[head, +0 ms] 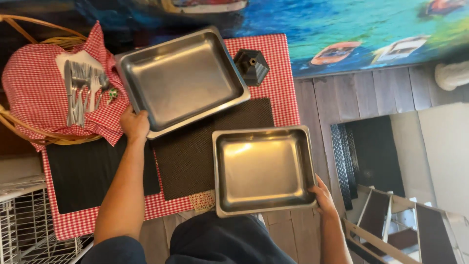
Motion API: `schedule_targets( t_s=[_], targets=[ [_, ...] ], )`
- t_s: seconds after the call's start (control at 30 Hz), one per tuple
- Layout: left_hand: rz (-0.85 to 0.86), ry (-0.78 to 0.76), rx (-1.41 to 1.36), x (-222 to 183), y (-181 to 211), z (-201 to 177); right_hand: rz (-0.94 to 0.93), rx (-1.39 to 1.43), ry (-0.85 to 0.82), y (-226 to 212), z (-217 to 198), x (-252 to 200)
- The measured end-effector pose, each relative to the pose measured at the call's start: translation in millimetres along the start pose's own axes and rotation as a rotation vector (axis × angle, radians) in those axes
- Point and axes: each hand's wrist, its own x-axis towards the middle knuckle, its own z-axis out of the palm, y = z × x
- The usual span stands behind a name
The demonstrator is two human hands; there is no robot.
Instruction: Cleaning and organizing metal restaurant trays with a cloth.
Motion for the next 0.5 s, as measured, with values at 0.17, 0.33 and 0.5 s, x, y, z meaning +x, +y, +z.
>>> schedule_targets(
  t_s=[0.17,0.33,0.5],
  targets=[
    [-0.086,-0.090,-0.357,-35.7,25.2,-16.9,-0.088,0.051,-0.076,37.9,29.7,57.0],
    [-0.149,-0.125,-0.437,-90.4,43.5,-34.5,-0.106,0.144,-0.167,22.1,120.7,86.7],
    [-0.205,-0.208,-0.363,-138.3,-7.9,-26.4,-0.165,0.090,-0.200,14.7,156.9,105.5]
  ],
)
